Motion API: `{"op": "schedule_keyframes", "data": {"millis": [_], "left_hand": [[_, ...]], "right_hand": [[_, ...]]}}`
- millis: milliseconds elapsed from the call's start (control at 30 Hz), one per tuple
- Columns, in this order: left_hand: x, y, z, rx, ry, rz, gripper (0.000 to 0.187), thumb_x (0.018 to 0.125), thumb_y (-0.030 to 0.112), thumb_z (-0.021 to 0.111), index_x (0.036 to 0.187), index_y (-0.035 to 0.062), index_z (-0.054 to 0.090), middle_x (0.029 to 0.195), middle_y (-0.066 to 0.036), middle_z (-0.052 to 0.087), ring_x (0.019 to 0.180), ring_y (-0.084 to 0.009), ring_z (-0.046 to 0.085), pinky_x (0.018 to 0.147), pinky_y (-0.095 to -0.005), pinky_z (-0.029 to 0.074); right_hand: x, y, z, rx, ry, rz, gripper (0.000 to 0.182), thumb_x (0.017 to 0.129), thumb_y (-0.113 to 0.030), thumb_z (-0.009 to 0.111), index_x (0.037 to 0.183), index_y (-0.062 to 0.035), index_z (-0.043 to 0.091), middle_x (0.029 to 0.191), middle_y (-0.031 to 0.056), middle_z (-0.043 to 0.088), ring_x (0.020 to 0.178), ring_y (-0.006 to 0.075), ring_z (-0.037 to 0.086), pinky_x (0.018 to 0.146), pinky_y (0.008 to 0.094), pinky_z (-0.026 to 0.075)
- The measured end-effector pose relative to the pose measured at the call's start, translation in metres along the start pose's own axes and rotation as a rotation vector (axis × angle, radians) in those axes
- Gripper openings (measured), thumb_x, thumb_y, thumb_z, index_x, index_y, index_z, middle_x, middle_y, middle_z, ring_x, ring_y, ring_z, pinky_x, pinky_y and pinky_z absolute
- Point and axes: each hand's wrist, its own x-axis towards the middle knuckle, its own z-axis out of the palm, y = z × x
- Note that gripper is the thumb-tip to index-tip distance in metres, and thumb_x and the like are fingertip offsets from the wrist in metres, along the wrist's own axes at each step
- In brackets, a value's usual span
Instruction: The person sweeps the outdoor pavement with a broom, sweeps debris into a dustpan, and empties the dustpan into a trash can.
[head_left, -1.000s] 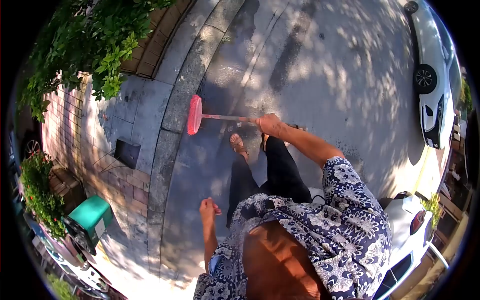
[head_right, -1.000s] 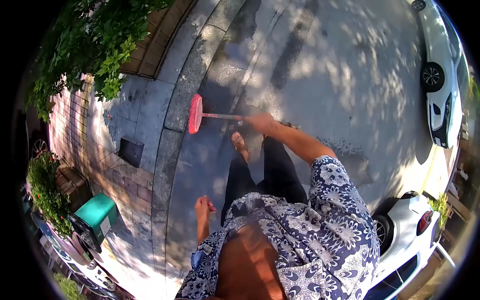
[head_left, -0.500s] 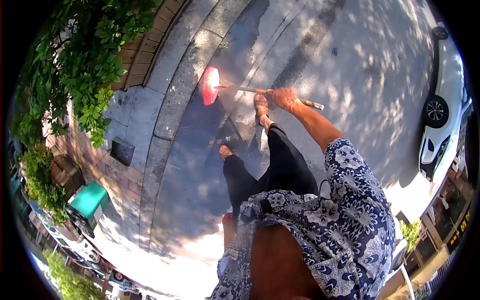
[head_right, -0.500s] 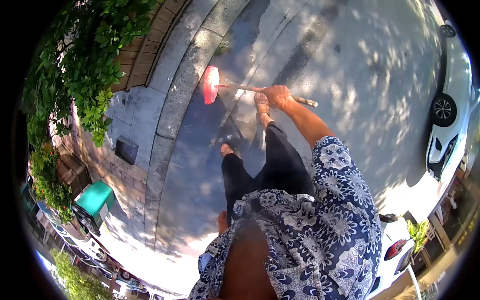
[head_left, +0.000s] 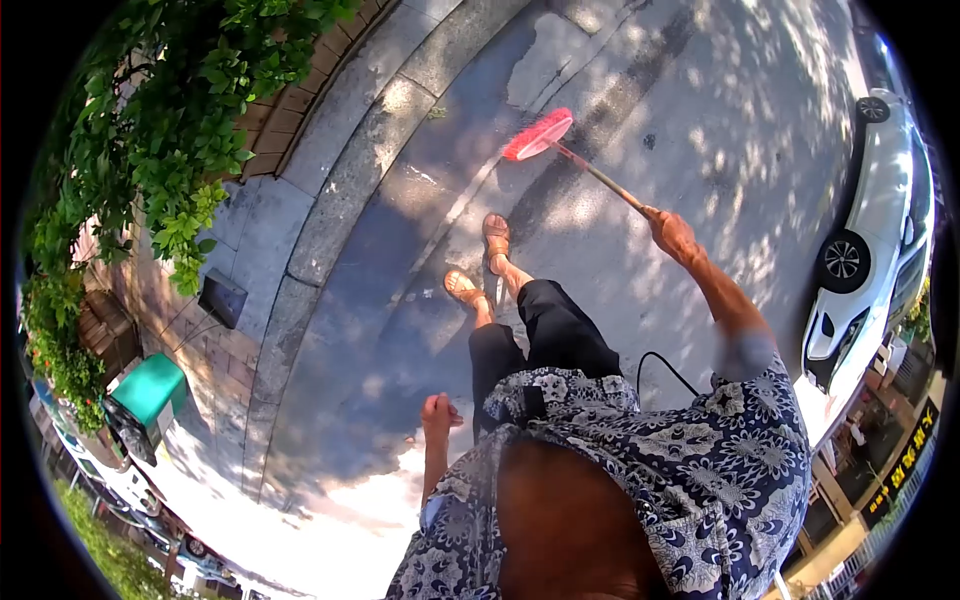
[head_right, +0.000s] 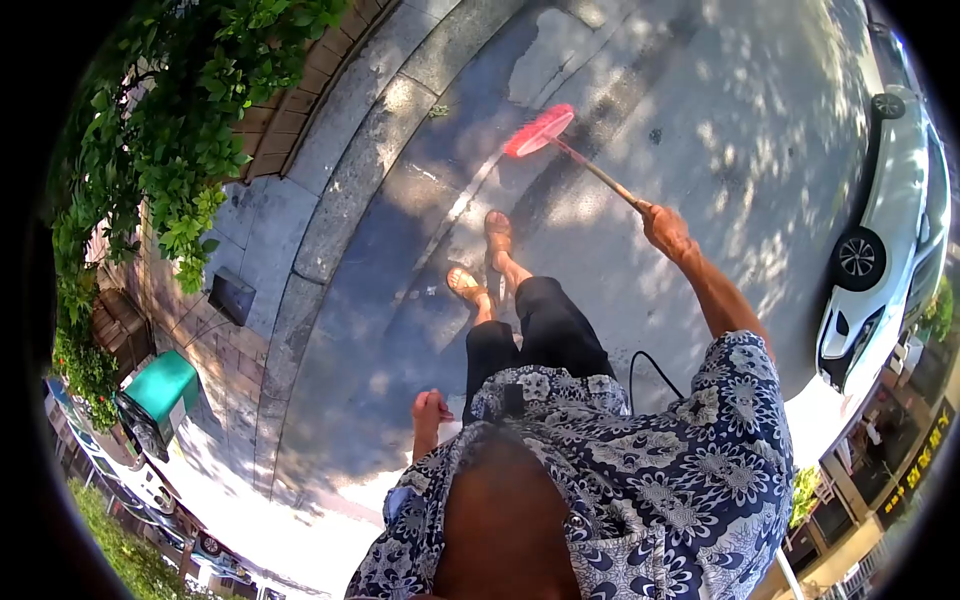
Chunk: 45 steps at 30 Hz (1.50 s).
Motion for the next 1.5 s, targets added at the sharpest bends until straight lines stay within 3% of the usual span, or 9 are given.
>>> {"op": "schedule_keyframes", "data": {"millis": [233,267,400,567,800,933,1133,1300,1500], "left_hand": [[-0.007,0.013,0.018,-0.069,0.042,0.01,0.025,0.099,0.027,0.055,0.091,0.0027,0.058,0.065,-0.006,0.059,0.048,-0.0172,0.061,0.043,-0.0311,0.055],[-0.013,0.009,0.017,-0.08,0.07,-0.02,0.024,0.098,0.026,0.055,0.091,0.0027,0.058,0.065,-0.006,0.058,0.048,-0.0172,0.061,0.043,-0.031,0.054],[-0.035,-0.012,0.01,-0.149,0.178,-0.074,0.022,0.098,0.024,0.057,0.093,0.0029,0.059,0.064,-0.007,0.058,0.046,-0.0176,0.059,0.042,-0.0308,0.054],[-0.029,-0.044,0.022,-0.213,0.134,-0.188,0.021,0.097,0.024,0.059,0.098,0.0031,0.06,0.065,-0.007,0.059,0.046,-0.0187,0.059,0.041,-0.0338,0.054],[-0.004,-0.028,0.055,-0.252,0.007,-0.102,0.021,0.095,0.024,0.059,0.095,0.0028,0.061,0.07,-0.007,0.061,0.052,-0.0173,0.062,0.049,-0.0309,0.056],[0.004,-0.001,0.06,-0.252,0.012,-0.027,0.018,0.094,0.021,0.057,0.094,0.0032,0.06,0.068,-0.007,0.061,0.05,-0.0181,0.062,0.044,-0.0308,0.054],[-0.006,0.022,0.043,-0.229,0.15,-0.054,0.021,0.097,0.023,0.058,0.092,0.0029,0.06,0.066,-0.006,0.059,0.049,-0.0169,0.061,0.045,-0.0303,0.055],[-0.017,0.005,0.042,-0.222,0.152,-0.111,0.022,0.097,0.024,0.057,0.092,0.0028,0.06,0.066,-0.006,0.059,0.048,-0.0158,0.059,0.045,-0.0301,0.054],[-0.006,0.005,0.047,-0.246,0.064,-0.096,0.019,0.096,0.021,0.056,0.093,0.0028,0.06,0.067,-0.006,0.06,0.048,-0.0166,0.06,0.045,-0.0305,0.054]], "right_hand": [[0.115,-0.117,0.019,-0.065,0.016,-0.267,0.043,0.101,-0.022,0.041,0.14,-0.033,0.055,0.087,0.0187,0.071,0.075,0.0383,0.071,0.067,0.0506,0.057],[0.148,-0.139,0.04,-0.018,0.121,-0.353,0.048,0.099,-0.02,0.041,0.144,-0.0347,0.051,0.09,0.0183,0.072,0.08,0.0374,0.071,0.071,0.0487,0.058],[0.198,-0.204,0.052,-0.101,-0.095,-0.264,0.057,0.097,-0.016,0.043,0.149,-0.0389,0.043,0.101,0.0134,0.073,0.094,0.0307,0.072,0.081,0.0427,0.058],[0.162,-0.143,0.006,-0.237,-0.115,-0.269,0.06,0.096,-0.015,0.045,0.151,-0.0395,0.04,0.099,0.0154,0.073,0.089,0.0347,0.072,0.079,0.0451,0.057],[0.114,-0.059,-0.053,-0.187,-0.081,-0.22,0.036,0.1,-0.023,0.046,0.132,-0.0232,0.062,0.096,0.0191,0.072,0.087,0.0391,0.07,0.075,0.0482,0.058],[0.144,-0.094,-0.053,-0.162,0.069,-0.359,0.036,0.101,-0.023,0.046,0.133,-0.022,0.061,0.094,0.0198,0.071,0.082,0.0397,0.07,0.072,0.0492,0.057],[0.273,-0.181,-0.042,-0.201,-0.037,-0.316,0.038,0.096,-0.021,0.046,0.13,-0.0266,0.063,0.097,0.0167,0.072,0.087,0.0354,0.071,0.078,0.046,0.057],[0.214,-0.135,-0.025,-0.224,-0.154,-0.293,0.062,0.096,-0.015,0.043,0.151,-0.0405,0.037,0.103,0.0174,0.072,0.092,0.0379,0.07,0.079,0.0475,0.056],[0.098,-0.011,-0.008,-0.29,-0.243,-0.128,0.05,0.095,-0.014,0.044,0.14,-0.0292,0.056,0.104,0.0158,0.072,0.097,0.0367,0.069,0.084,0.0473,0.056]]}}
